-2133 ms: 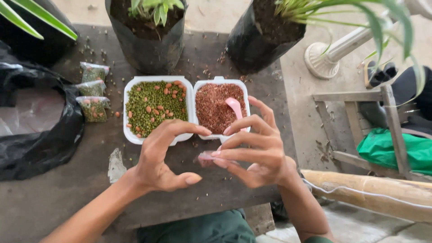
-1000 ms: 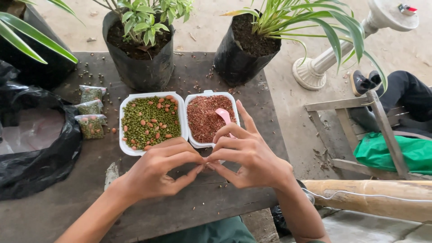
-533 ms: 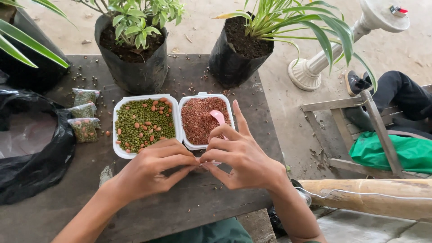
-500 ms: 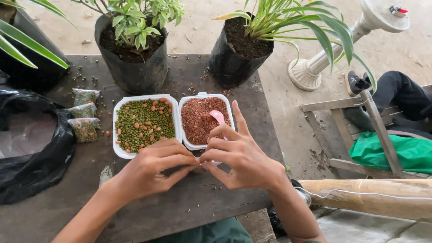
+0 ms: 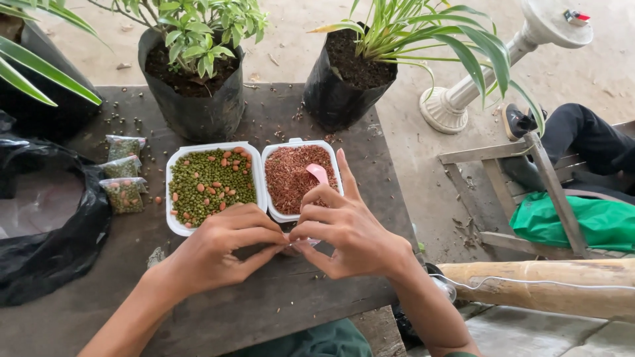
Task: Organizing and sorting green and red seeds into plastic containers using a spoon and a small bag
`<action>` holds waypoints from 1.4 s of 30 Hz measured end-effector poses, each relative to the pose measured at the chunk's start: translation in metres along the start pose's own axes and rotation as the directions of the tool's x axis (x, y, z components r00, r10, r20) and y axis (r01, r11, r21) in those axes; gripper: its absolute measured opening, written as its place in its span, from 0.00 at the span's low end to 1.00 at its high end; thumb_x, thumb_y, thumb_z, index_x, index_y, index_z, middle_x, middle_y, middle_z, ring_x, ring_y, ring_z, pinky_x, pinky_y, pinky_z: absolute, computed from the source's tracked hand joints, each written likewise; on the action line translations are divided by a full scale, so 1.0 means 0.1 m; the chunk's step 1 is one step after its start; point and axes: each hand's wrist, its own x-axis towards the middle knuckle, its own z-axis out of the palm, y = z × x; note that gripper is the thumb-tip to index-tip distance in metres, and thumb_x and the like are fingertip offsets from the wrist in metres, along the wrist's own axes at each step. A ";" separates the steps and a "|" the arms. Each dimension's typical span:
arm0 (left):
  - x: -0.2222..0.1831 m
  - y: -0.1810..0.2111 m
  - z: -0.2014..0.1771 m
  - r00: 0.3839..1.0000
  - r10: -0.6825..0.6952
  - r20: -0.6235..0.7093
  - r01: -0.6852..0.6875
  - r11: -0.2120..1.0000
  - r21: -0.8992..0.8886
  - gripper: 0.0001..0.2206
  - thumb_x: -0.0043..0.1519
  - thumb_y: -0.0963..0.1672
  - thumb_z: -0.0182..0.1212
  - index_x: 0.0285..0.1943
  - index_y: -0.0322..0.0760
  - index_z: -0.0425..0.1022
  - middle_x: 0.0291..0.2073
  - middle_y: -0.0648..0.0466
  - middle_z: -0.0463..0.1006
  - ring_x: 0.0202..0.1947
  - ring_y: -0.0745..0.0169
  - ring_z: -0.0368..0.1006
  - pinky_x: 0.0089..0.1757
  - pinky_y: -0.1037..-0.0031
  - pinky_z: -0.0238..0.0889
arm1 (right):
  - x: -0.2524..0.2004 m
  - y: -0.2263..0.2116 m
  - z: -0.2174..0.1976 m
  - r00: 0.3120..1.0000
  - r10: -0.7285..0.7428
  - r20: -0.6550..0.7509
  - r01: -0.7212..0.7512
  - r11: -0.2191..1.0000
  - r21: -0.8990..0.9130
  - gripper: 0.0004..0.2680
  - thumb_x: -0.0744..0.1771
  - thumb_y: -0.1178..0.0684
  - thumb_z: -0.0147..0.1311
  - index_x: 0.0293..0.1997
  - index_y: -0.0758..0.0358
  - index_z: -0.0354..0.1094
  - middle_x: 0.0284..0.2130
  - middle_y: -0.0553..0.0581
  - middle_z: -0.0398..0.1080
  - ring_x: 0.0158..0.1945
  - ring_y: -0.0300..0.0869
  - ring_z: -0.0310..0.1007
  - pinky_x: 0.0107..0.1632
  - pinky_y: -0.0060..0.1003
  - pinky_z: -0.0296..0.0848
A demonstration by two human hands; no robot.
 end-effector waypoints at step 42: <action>-0.07 0.13 0.11 0.992 0.108 -0.071 -0.066 0.896 0.439 0.12 0.60 0.48 0.68 0.41 0.39 0.74 0.32 0.58 0.76 0.18 0.63 0.68 0.21 0.73 0.61 | -0.09 -0.09 0.19 0.976 0.075 -0.206 -0.090 0.994 -0.065 0.12 0.62 0.59 0.57 0.18 0.55 0.56 0.16 0.45 0.59 0.22 0.40 0.56 0.32 0.34 0.55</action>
